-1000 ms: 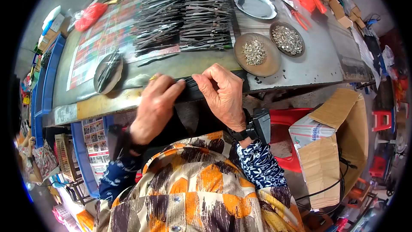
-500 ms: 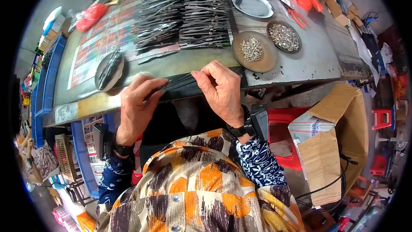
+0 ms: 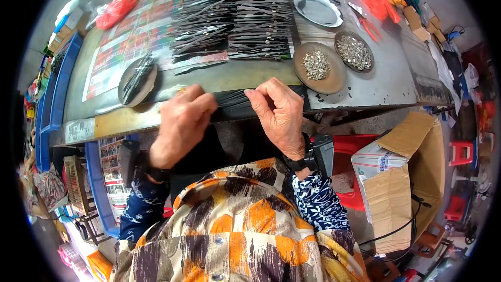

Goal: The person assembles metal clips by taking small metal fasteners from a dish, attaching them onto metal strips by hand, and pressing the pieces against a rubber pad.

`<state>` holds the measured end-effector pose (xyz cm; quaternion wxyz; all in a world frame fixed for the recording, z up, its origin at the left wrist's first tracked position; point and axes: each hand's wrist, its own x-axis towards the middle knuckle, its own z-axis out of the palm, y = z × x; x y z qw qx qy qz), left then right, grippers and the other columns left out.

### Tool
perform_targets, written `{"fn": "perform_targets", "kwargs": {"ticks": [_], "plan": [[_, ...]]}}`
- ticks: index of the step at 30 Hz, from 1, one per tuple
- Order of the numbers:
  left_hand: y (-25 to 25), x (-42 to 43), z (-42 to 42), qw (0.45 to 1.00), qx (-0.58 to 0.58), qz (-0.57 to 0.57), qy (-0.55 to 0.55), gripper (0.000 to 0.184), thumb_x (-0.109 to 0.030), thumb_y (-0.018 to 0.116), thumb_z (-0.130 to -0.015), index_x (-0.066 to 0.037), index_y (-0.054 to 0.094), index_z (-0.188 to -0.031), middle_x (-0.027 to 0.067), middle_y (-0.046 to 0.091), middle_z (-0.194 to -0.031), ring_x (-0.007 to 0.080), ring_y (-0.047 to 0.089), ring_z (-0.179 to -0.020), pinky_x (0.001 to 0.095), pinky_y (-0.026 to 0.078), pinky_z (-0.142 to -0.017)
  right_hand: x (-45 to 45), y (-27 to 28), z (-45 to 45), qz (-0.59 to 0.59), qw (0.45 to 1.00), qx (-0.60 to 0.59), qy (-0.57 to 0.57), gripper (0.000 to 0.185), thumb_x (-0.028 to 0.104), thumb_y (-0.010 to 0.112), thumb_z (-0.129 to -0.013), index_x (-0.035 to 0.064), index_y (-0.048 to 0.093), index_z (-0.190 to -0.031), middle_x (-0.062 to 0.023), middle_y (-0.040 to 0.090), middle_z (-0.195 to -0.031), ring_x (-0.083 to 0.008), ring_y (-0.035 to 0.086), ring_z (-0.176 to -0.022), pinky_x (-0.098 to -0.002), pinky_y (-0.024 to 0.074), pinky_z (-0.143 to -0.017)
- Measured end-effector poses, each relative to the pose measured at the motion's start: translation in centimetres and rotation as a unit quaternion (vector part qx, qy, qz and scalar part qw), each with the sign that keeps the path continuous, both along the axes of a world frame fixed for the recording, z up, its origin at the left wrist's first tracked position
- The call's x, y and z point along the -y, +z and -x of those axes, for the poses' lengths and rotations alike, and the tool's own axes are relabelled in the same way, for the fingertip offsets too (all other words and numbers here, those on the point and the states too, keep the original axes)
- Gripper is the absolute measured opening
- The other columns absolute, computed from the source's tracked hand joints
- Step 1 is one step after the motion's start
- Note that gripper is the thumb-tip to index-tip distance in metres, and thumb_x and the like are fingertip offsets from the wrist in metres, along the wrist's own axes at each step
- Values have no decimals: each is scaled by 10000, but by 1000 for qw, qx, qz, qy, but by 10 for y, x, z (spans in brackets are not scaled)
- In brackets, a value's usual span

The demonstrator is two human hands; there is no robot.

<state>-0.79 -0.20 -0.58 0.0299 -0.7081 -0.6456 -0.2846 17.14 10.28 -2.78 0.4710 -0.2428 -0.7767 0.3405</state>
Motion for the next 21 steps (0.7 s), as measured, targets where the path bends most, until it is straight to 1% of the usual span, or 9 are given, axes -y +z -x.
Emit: {"fn": "perform_targets", "kwargs": {"ticks": [5,6,8,9,10,13,14,17,21], "plan": [[0,13,2,999,-5,-30,45,102,-15,595,-741,-90,529,-763,111,484,-747,348,542,-705,457,409,-553,7,4,2,-23,999,26,-12,169,78,718,-856,1,579,-801,-83,556,-701,-206,536,-579,-310,430,-530],[-3,15,3,998,-4,-46,53,105,6,619,-759,-81,576,-799,109,538,-748,318,567,-676,399,430,-550,12,6,4,-45,998,37,-17,155,71,719,-849,2,587,-806,-89,564,-711,-223,551,-586,-321,440,-534],[-8,19,0,981,178,-63,46,104,8,652,-784,-67,615,-847,99,584,-752,252,580,-648,341,437,-552,22,12,5,-95,994,58,-8,117,48,724,-819,9,614,-827,-108,596,-755,-285,599,-627,-361,477,-555],[-12,23,-1,960,267,-67,42,107,8,668,-796,-60,635,-871,94,606,-754,219,587,-633,312,441,-554,28,12,9,-98,995,27,9,123,50,726,-808,8,620,-852,-111,606,-774,-296,612,-657,-367,492,-574],[-14,27,0,930,364,-48,32,82,-40,704,-856,-27,667,-928,41,643,-759,90,559,-632,214,423,-561,33,11,10,-97,994,29,31,131,54,727,-807,8,620,-866,-114,610,-788,-301,617,-675,-370,498,-584],[8,39,-12,809,585,42,41,99,-93,680,-909,-4,665,-949,-21,613,-767,26,515,-654,174,402,-556,44,12,17,-97,992,10,74,180,71,729,-807,12,612,-930,-126,607,-811,-317,614,-708,-379,503,-600],[9,40,-15,784,618,41,27,137,-117,668,-930,4,658,-993,-41,603,-779,9,509,-655,146,389,-560,46,15,19,-89,993,7,82,177,69,726,-810,11,607,-926,-123,602,-803,-315,611,-702,-378,500,-596],[9,45,-19,745,665,50,13,155,-116,669,-928,-1,649,-1030,-36,607,-784,12,510,-653,151,394,-558,48,21,23,-87,993,3,86,165,63,719,-815,11,593,-907,-117,592,-787,-312,604,-685,-377,494,-581],[8,48,-24,737,675,34,-1,139,-102,662,-931,-7,651,-1032,-30,622,-821,14,522,-674,150,405,-575,51,19,29,-93,993,-7,75,157,57,713,-822,15,575,-883,-113,581,-770,-308,596,-659,-379,485,-557]]}}
